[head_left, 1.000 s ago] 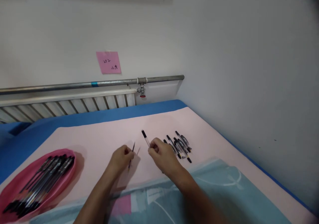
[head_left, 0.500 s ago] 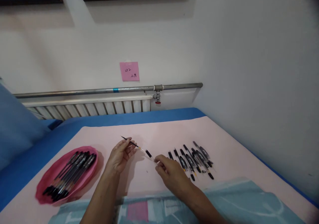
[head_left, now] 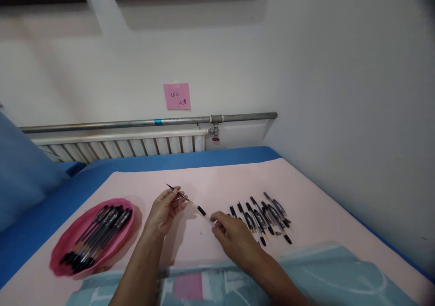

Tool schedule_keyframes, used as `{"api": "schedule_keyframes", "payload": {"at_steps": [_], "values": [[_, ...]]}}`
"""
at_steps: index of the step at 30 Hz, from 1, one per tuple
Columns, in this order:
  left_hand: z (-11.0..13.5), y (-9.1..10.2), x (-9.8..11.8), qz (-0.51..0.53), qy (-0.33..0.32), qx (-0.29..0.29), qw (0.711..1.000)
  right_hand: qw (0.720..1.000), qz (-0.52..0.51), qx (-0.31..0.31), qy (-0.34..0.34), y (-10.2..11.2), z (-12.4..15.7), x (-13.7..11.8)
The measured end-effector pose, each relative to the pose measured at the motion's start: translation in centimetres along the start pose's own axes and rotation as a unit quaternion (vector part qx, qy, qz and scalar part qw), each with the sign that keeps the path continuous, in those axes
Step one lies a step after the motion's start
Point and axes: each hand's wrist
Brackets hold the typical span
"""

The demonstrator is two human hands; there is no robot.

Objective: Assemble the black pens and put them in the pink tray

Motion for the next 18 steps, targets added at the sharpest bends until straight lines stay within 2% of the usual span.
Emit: {"api": "schedule_keyframes", "payload": {"at_steps": [18], "values": [[0.31, -0.25, 0.13, -0.030, -0.024, 0.007, 0.999, 0.998, 0.066, 0.004, 0.025, 0.16, 0.07, 0.03]]}}
Point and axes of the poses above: each hand's wrist, its own z-axis away from the middle knuckle, its own y-axis out of the back of the hand, x = y × z, and after that the axes turned 5 degrees about z, right-handed
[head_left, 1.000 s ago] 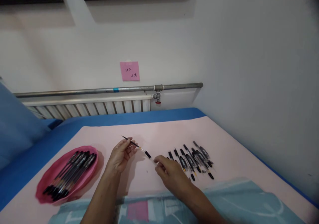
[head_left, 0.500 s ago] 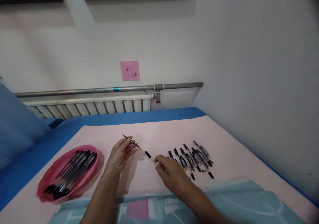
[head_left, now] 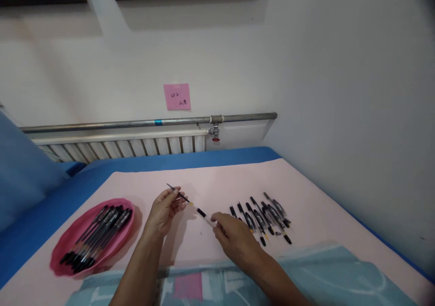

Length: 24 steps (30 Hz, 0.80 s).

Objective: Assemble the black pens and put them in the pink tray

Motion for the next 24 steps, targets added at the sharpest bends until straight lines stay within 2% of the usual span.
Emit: {"api": "schedule_keyframes", "payload": {"at_steps": [11, 17, 20, 24], "values": [[0.1, -0.1, -0.1, -0.011, -0.009, -0.006, 1.000, 1.000, 0.007, 0.012, 0.017, -0.2, 0.0, 0.2], [0.2, -0.3, -0.4, -0.033, -0.007, -0.018, 0.999, 1.000, 0.005, 0.005, -0.002, -0.1, 0.0, 0.1], [0.8, -0.8, -0.9, -0.079, 0.001, -0.063, 0.995, 1.000, -0.020, 0.008, -0.006, -0.4, 0.0, 0.0], [2.1, -1.8, -1.3, -0.177, 0.022, -0.183, 0.967, 0.995, -0.086, 0.046, -0.009, -0.4, -0.2, 0.3]]}}
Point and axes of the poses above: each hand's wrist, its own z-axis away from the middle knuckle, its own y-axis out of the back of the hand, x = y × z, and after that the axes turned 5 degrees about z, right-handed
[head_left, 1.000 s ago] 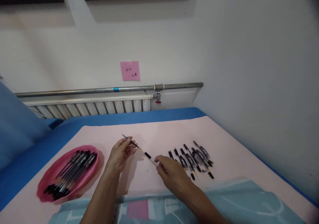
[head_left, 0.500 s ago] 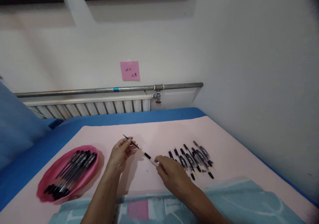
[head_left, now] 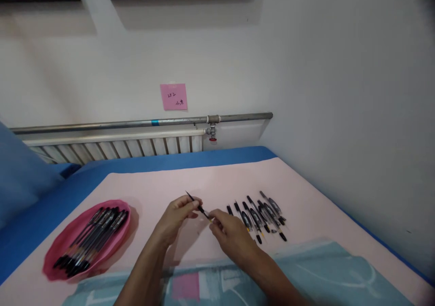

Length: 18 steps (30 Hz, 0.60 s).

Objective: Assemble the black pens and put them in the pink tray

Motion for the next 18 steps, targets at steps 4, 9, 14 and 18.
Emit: {"api": "schedule_keyframes", "payload": {"at_steps": [4, 9, 14, 18], "values": [[0.4, -0.8, 0.1, -0.006, -0.008, -0.024, 1.000, 0.989, -0.119, 0.090, -0.021, 1.2, -0.5, 0.7], [0.0, -1.8, -1.5, -0.102, -0.025, 0.016, 0.994, 0.954, -0.213, 0.198, -0.071, 3.2, -0.7, 1.6], [-0.3, -4.4, -4.6, -0.390, -0.214, -0.069, 0.893, 0.941, -0.231, 0.234, -0.074, 3.6, -0.7, 2.1], [-0.6, -6.5, -5.9, -0.497, -0.283, -0.149, 0.806, 0.938, -0.233, 0.244, -0.075, 3.5, -0.7, 2.1]]}}
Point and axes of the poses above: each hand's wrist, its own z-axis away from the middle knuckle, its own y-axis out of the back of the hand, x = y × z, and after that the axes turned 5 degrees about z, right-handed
